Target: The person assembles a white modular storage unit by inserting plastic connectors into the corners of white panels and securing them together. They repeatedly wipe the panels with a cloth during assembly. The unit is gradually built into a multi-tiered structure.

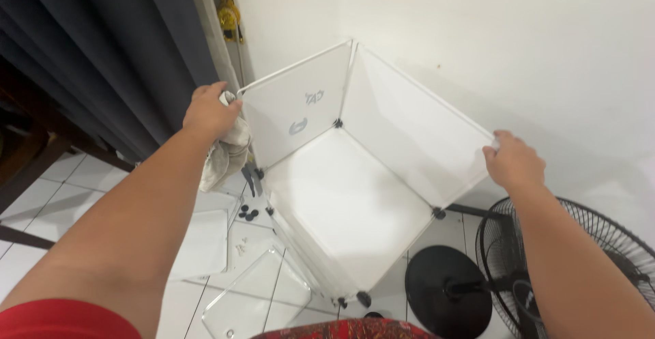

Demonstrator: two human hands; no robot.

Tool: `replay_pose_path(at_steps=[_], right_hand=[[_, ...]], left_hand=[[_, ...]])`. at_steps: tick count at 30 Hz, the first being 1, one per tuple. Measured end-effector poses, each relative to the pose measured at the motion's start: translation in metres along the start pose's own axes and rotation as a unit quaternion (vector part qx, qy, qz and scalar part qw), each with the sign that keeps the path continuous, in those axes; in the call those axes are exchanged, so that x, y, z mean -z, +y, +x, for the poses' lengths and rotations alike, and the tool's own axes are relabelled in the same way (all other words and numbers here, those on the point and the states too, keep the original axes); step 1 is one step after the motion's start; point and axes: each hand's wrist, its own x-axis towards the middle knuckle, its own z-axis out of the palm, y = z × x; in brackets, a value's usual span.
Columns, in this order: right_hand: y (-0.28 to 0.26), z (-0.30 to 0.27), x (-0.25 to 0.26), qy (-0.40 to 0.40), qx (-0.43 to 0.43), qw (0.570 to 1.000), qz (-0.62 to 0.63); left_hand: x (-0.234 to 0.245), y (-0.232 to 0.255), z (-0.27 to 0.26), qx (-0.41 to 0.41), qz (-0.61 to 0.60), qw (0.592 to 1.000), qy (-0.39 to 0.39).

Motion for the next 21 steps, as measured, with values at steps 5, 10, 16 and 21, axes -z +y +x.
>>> replay_pose_path(at_steps=[5, 10, 16, 21], right_hand=[[0.008, 0.007, -0.013, -0.012, 0.059, 0.998, 0.001], [0.013, 0.015, -0.015, -0.003, 0.076, 0.997, 0.011], [0.037, 0.054, -0.029, -0.027, 0.051, 0.997, 0.046], [0.052, 0.098, -0.033, -0.056, 0.049, 0.996, 0.054]], left_hand=[[-0.024, 0.025, 0.023, 0.04, 0.121, 0.99, -0.056], [-0.027, 0.021, 0.018, 0.037, 0.204, 0.978, -0.019], [-0.029, 0.018, 0.009, 0.035, 0.274, 0.961, 0.016], [-0.028, 0.023, 0.011, 0.06, 0.285, 0.956, 0.017]])
